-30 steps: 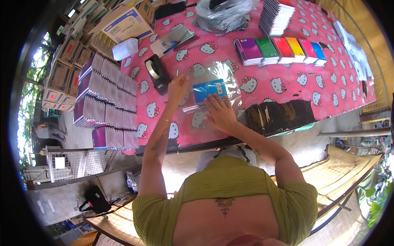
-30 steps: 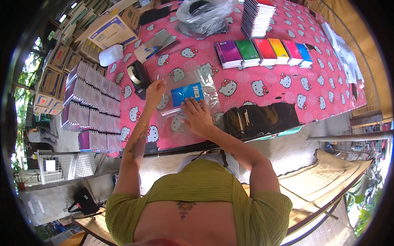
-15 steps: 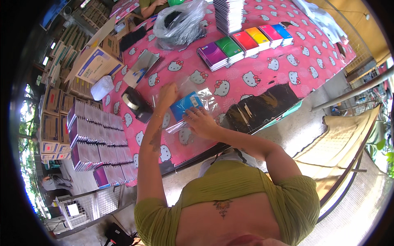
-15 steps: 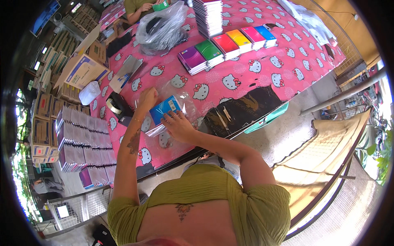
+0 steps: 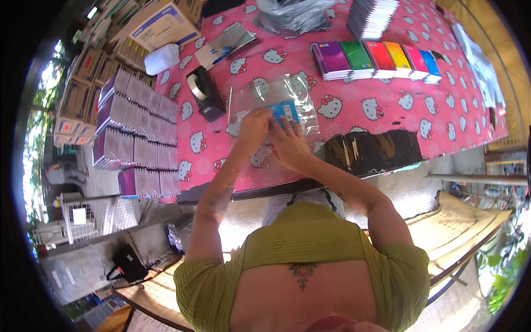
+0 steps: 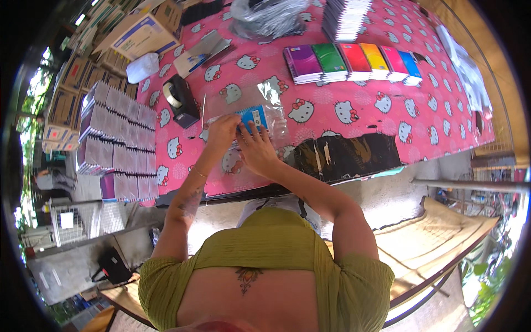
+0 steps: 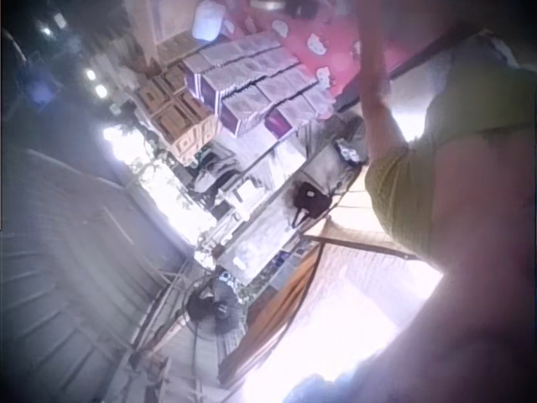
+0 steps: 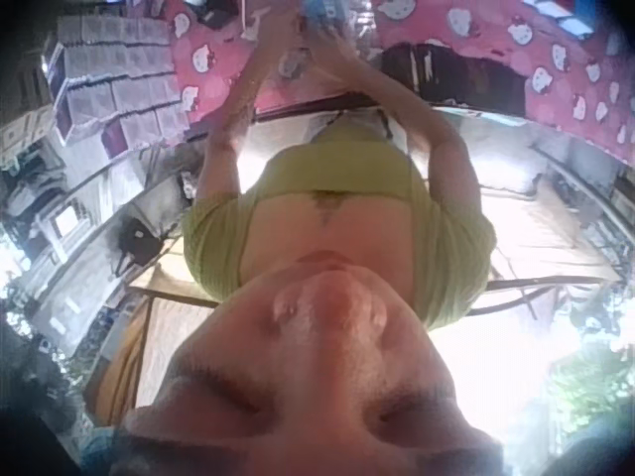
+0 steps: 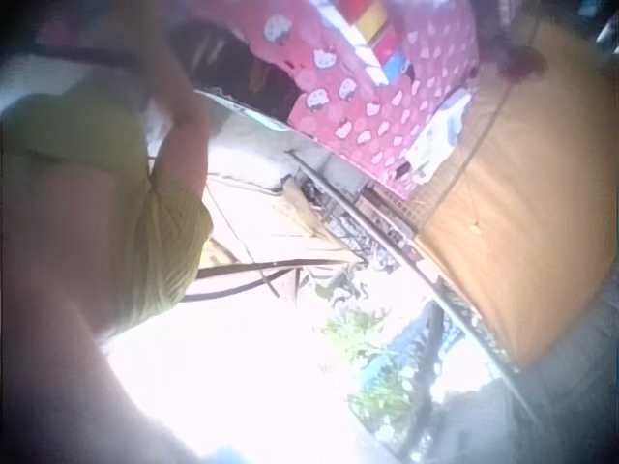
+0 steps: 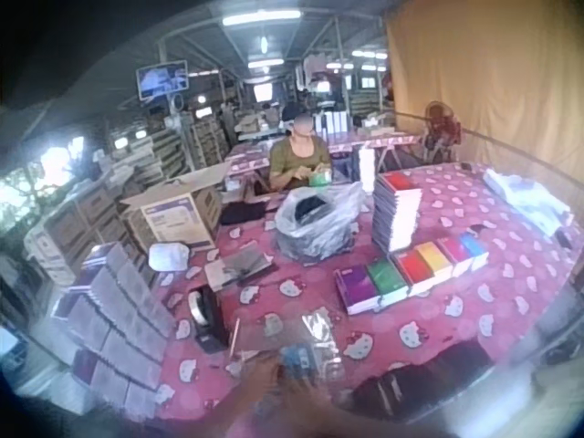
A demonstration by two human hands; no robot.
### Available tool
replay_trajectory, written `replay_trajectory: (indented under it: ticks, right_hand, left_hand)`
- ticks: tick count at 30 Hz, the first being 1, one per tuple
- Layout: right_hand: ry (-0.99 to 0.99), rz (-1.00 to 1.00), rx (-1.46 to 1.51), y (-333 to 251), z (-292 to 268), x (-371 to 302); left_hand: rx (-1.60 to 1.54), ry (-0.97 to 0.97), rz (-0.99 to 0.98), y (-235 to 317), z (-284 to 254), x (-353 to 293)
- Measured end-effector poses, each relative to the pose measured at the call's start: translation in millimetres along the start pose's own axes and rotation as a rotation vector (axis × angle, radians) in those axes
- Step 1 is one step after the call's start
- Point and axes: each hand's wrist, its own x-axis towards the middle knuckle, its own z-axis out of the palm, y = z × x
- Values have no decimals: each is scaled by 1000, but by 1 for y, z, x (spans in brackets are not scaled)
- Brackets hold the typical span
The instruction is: The person picks up small colored books from a table, places them inside clear plastic sleeves, and seals the sleeves with adhesive tape.
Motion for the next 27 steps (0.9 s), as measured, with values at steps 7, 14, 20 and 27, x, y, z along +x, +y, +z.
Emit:
replay_trajectory:
  ticks: [7, 14, 20, 27]
  right_hand:
    - [-76, -44, 161, 24, -8, 17]
    - [393, 322, 316, 131, -28, 37]
    - [-47, -337, -54, 77, -21, 35]
    - [-45, -261, -181, 66, -12, 18]
  left_hand:
    - [8, -13, -294, 29, -2, -8]
    - [303, 23, -109, 28, 18, -22]
    - [242, -88, -154, 31, 11, -21]
    - [447, 174, -185, 35, -18, -62]
